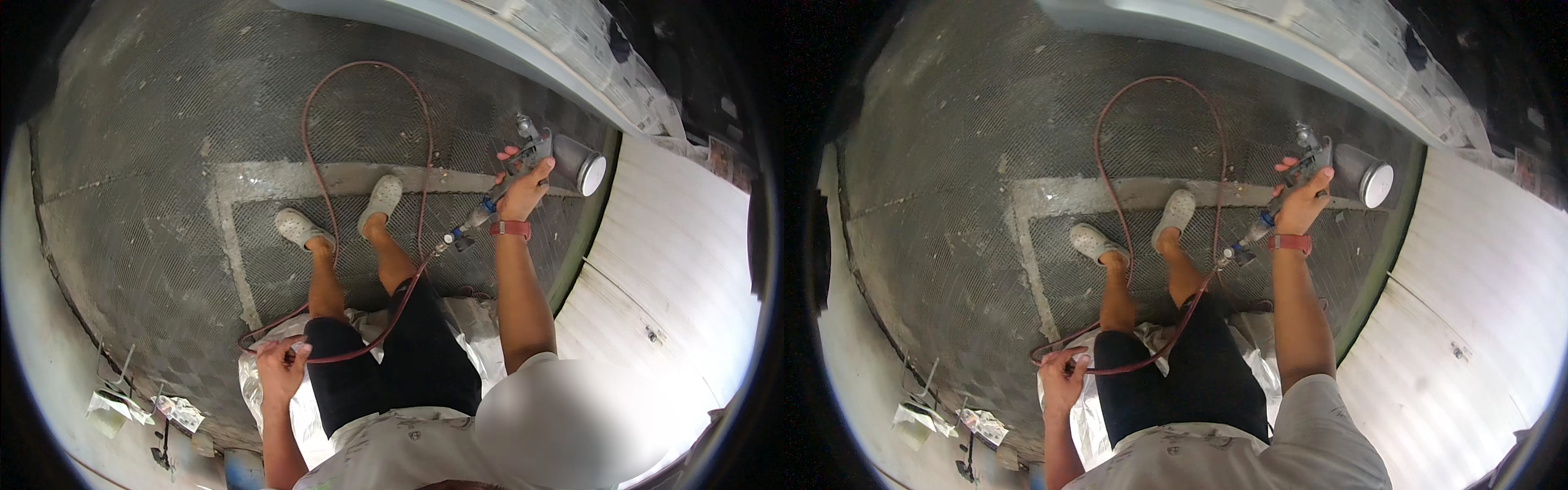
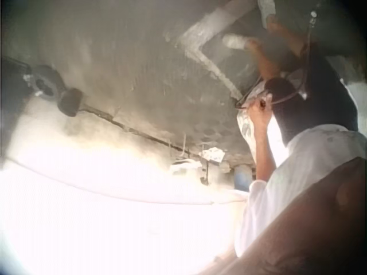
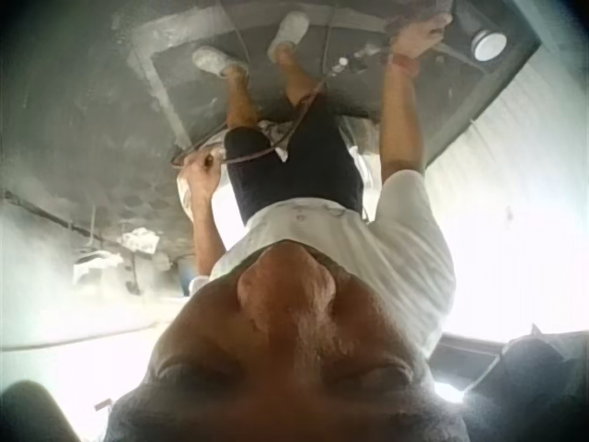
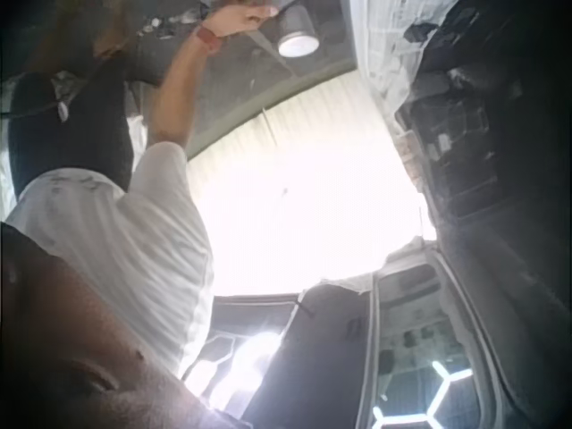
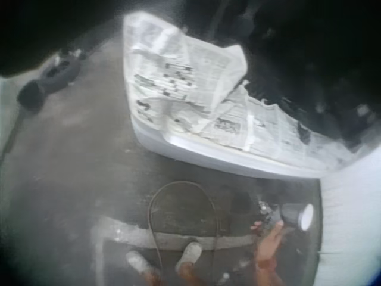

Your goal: The person uses a spray gun to apply white paint to a large curved car part, likely a bumper, in a workshop. They move along the part, spraying different sections and occasionally touching the surface with their hand.

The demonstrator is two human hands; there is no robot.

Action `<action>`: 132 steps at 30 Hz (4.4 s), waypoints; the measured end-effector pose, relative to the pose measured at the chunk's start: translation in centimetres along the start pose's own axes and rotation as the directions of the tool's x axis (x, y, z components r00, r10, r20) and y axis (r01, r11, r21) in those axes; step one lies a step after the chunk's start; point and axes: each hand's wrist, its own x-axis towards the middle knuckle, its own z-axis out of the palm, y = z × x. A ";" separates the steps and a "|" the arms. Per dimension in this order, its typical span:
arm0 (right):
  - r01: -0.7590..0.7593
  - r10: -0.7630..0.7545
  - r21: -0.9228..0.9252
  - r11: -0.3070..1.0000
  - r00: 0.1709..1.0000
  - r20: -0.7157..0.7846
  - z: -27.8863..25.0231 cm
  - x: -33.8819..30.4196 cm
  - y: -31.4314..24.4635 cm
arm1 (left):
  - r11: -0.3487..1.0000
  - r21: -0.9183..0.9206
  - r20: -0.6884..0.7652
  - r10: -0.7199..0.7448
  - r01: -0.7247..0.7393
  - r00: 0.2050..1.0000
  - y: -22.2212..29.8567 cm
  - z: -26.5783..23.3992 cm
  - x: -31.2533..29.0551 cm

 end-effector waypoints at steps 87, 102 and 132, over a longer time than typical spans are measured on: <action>-0.042 0.083 0.172 0.984 0.966 -0.243 45.8 -30.9 -6.5 | 0.714 -0.489 -0.183 -0.645 0.500 0.742 -37.8 -19.2 -5.8; -0.070 0.129 0.263 0.962 0.968 -0.217 36.2 -26.2 -10.0 | 0.792 -0.466 -0.211 -0.532 0.395 0.820 -34.7 -17.7 -7.3; 0.020 0.096 0.224 0.974 0.865 -0.492 -10.1 5.8 6.4 | 0.901 0.425 0.236 -0.015 -0.089 0.972 3.0 -0.9 4.3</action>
